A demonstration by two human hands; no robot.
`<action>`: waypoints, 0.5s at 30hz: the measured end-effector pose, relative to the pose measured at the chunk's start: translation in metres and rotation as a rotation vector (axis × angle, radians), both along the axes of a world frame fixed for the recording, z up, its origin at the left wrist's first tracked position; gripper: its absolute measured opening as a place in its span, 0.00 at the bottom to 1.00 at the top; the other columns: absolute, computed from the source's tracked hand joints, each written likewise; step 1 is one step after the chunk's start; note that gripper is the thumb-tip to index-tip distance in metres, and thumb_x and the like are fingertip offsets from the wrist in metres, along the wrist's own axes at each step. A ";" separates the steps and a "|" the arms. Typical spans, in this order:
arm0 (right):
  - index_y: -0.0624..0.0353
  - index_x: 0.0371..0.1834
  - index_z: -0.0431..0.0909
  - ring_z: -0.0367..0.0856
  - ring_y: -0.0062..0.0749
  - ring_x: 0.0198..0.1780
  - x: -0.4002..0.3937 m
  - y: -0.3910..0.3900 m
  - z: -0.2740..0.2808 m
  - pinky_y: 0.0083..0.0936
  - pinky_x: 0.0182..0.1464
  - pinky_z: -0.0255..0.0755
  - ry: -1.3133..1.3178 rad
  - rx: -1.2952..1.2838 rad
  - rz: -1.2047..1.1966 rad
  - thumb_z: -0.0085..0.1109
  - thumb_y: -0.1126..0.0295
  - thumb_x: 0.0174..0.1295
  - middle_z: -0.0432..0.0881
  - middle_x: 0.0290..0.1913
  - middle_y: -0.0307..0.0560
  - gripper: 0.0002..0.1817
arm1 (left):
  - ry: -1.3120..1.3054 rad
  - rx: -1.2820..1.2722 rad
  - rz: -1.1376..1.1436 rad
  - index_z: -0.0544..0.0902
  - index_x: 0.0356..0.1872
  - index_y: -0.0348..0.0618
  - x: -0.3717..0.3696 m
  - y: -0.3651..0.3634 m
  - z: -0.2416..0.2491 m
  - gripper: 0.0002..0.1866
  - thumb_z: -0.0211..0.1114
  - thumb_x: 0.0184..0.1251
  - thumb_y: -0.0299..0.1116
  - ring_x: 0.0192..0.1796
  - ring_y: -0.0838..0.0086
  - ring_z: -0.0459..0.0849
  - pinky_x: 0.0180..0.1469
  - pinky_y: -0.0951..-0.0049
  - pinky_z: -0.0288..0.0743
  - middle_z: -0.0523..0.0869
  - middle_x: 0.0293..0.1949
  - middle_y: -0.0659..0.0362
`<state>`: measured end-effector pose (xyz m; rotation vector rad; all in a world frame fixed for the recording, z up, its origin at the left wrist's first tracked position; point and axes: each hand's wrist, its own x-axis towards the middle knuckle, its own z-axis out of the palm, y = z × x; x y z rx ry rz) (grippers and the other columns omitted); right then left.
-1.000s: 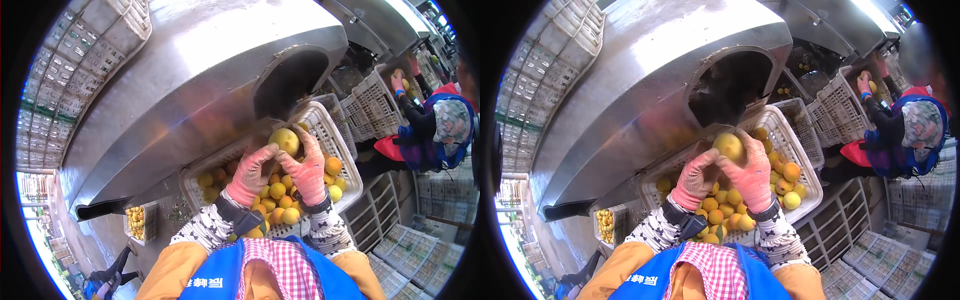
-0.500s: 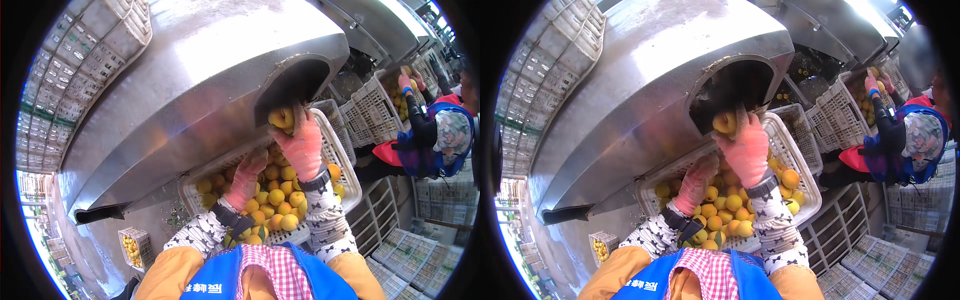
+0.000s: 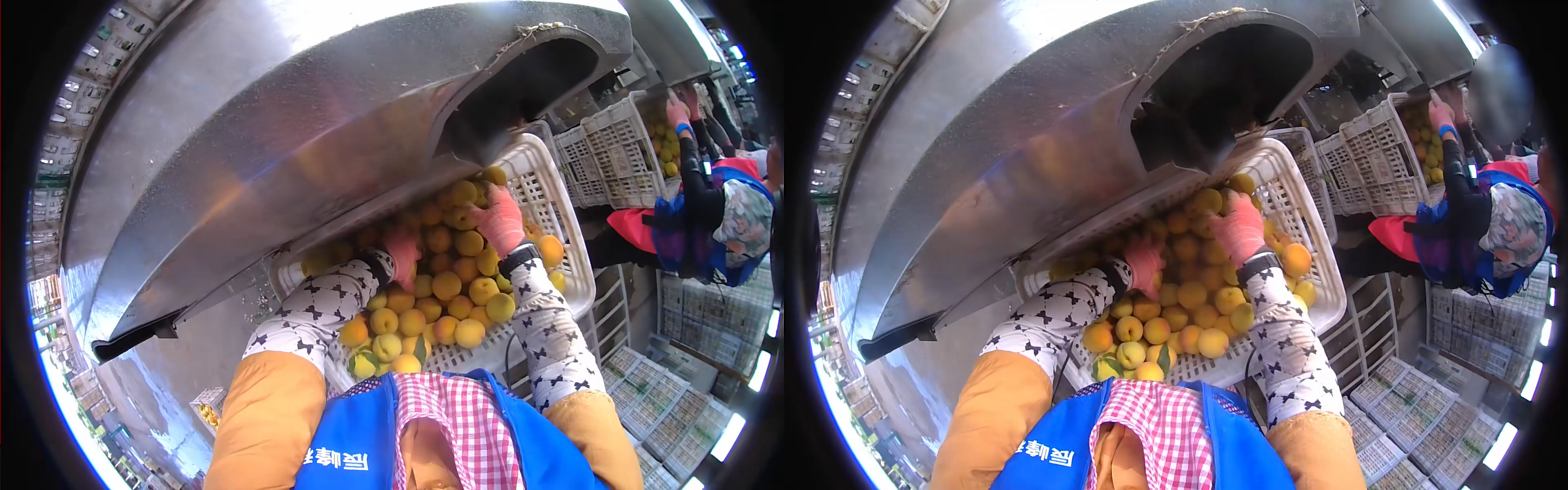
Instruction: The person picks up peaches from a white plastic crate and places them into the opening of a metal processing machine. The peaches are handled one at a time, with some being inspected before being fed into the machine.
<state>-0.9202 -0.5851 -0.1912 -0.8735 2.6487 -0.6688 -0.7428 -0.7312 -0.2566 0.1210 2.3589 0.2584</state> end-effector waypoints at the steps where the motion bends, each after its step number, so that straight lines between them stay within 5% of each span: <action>1: 0.61 0.60 0.79 0.82 0.53 0.55 -0.001 -0.011 -0.023 0.41 0.58 0.75 -0.002 -0.006 0.006 0.72 0.57 0.55 0.85 0.49 0.57 0.31 | 0.019 -0.013 -0.074 0.84 0.59 0.55 -0.001 -0.005 0.014 0.41 0.76 0.40 0.64 0.70 0.48 0.68 0.69 0.51 0.66 0.71 0.69 0.50; 4: 0.60 0.60 0.78 0.82 0.51 0.55 -0.007 -0.023 -0.046 0.39 0.58 0.74 0.204 0.224 0.097 0.74 0.57 0.50 0.84 0.49 0.57 0.34 | -0.018 0.001 -0.152 0.85 0.58 0.57 -0.008 -0.015 0.023 0.41 0.77 0.39 0.63 0.68 0.49 0.70 0.66 0.51 0.68 0.72 0.69 0.49; 6: 0.64 0.61 0.76 0.82 0.46 0.54 -0.023 -0.012 -0.018 0.36 0.57 0.75 -0.523 -0.185 -0.047 0.74 0.58 0.50 0.84 0.49 0.57 0.35 | -0.059 0.012 -0.165 0.85 0.58 0.57 -0.009 -0.024 0.027 0.40 0.78 0.39 0.63 0.68 0.49 0.71 0.65 0.51 0.70 0.72 0.69 0.48; 7: 0.68 0.59 0.77 0.82 0.37 0.53 -0.026 -0.001 -0.009 0.31 0.55 0.76 -0.565 -0.314 -0.149 0.74 0.60 0.52 0.84 0.50 0.53 0.33 | 0.016 0.340 0.123 0.85 0.58 0.54 -0.003 -0.024 0.027 0.39 0.77 0.43 0.62 0.67 0.51 0.73 0.64 0.52 0.71 0.73 0.68 0.48; 8: 0.69 0.61 0.75 0.81 0.32 0.54 -0.028 0.017 0.002 0.28 0.56 0.75 -0.964 -0.543 -0.194 0.74 0.59 0.53 0.83 0.52 0.51 0.35 | 0.087 0.673 0.409 0.84 0.58 0.51 0.001 -0.020 0.026 0.37 0.76 0.47 0.62 0.67 0.53 0.74 0.63 0.53 0.72 0.74 0.67 0.48; 9: 0.68 0.63 0.73 0.80 0.29 0.54 -0.020 0.029 0.026 0.26 0.55 0.75 -1.056 -0.726 -0.180 0.72 0.59 0.54 0.81 0.53 0.48 0.36 | 0.089 0.673 0.393 0.84 0.58 0.51 0.000 -0.013 0.035 0.37 0.76 0.47 0.62 0.67 0.53 0.74 0.63 0.53 0.72 0.74 0.67 0.48; 12: 0.67 0.70 0.68 0.80 0.28 0.54 0.012 0.036 0.084 0.23 0.54 0.75 -1.062 -0.985 -0.075 0.69 0.55 0.59 0.80 0.57 0.47 0.40 | -0.007 2.286 1.423 0.77 0.61 0.43 0.002 0.024 0.100 0.40 0.66 0.61 0.67 0.64 0.57 0.77 0.68 0.53 0.72 0.79 0.61 0.53; 15: 0.60 0.72 0.69 0.80 0.32 0.56 0.027 0.034 0.120 0.28 0.56 0.75 -0.899 -0.682 -0.166 0.70 0.53 0.57 0.79 0.60 0.45 0.41 | 0.243 2.406 1.500 0.77 0.60 0.44 -0.014 0.038 0.134 0.41 0.63 0.61 0.71 0.63 0.55 0.78 0.68 0.50 0.73 0.80 0.58 0.49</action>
